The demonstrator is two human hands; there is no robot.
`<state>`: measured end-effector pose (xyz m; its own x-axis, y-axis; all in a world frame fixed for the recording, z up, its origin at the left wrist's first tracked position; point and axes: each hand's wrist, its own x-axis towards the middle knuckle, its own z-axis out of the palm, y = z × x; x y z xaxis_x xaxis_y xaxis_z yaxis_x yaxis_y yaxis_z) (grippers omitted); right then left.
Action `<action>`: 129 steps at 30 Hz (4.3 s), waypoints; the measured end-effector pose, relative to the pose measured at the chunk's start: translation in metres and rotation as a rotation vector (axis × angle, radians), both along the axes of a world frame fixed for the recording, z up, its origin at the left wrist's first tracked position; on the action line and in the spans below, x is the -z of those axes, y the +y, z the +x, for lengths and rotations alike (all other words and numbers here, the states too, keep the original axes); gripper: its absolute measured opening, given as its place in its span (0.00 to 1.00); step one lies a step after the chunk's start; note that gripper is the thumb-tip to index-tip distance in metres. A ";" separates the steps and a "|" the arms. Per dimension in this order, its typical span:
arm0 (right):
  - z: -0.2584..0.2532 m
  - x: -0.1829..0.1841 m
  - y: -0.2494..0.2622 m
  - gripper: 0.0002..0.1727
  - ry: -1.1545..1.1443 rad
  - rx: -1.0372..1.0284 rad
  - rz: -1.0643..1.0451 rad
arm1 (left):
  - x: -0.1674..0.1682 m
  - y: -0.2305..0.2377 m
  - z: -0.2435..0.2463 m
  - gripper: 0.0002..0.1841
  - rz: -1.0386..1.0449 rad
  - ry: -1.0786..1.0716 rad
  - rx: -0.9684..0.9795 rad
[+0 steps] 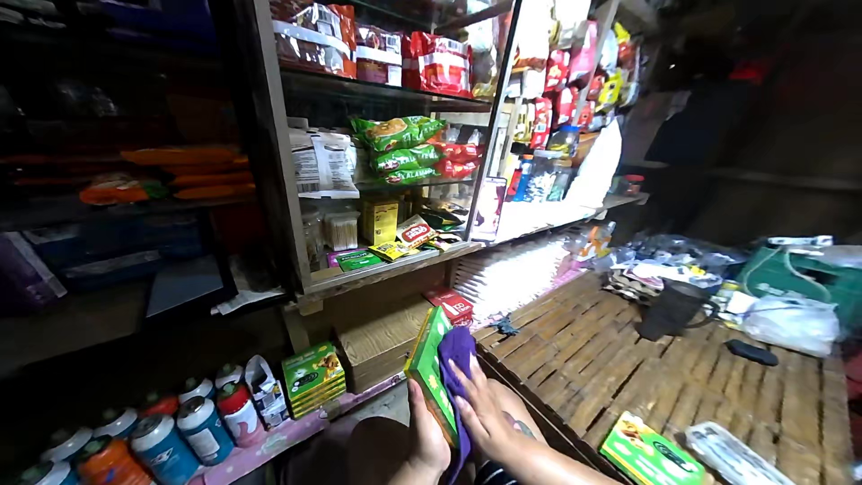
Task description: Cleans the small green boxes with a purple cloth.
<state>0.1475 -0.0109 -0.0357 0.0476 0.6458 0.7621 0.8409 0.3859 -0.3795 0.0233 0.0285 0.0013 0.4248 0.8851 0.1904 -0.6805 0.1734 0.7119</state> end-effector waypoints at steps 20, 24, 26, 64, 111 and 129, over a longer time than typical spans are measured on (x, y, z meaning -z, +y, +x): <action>0.029 -0.019 0.018 0.38 0.132 0.055 -0.052 | 0.010 -0.012 -0.003 0.55 0.090 -0.035 0.052; 0.008 0.011 0.003 0.36 0.038 0.010 0.065 | 0.007 -0.004 -0.002 0.54 0.084 -0.086 0.014; 0.004 0.013 0.004 0.33 -0.054 0.000 0.147 | 0.004 -0.002 -0.001 0.54 0.082 -0.091 -0.013; 0.023 -0.052 0.018 0.28 0.124 0.031 0.094 | 0.023 -0.021 0.002 0.58 0.161 0.093 0.135; -0.024 0.008 -0.009 0.24 -0.150 -0.189 0.331 | -0.029 -0.015 -0.025 0.53 0.154 0.060 -0.075; -0.025 0.013 -0.007 0.25 -0.117 -0.260 0.372 | -0.051 -0.013 -0.028 0.47 0.098 -0.112 -0.072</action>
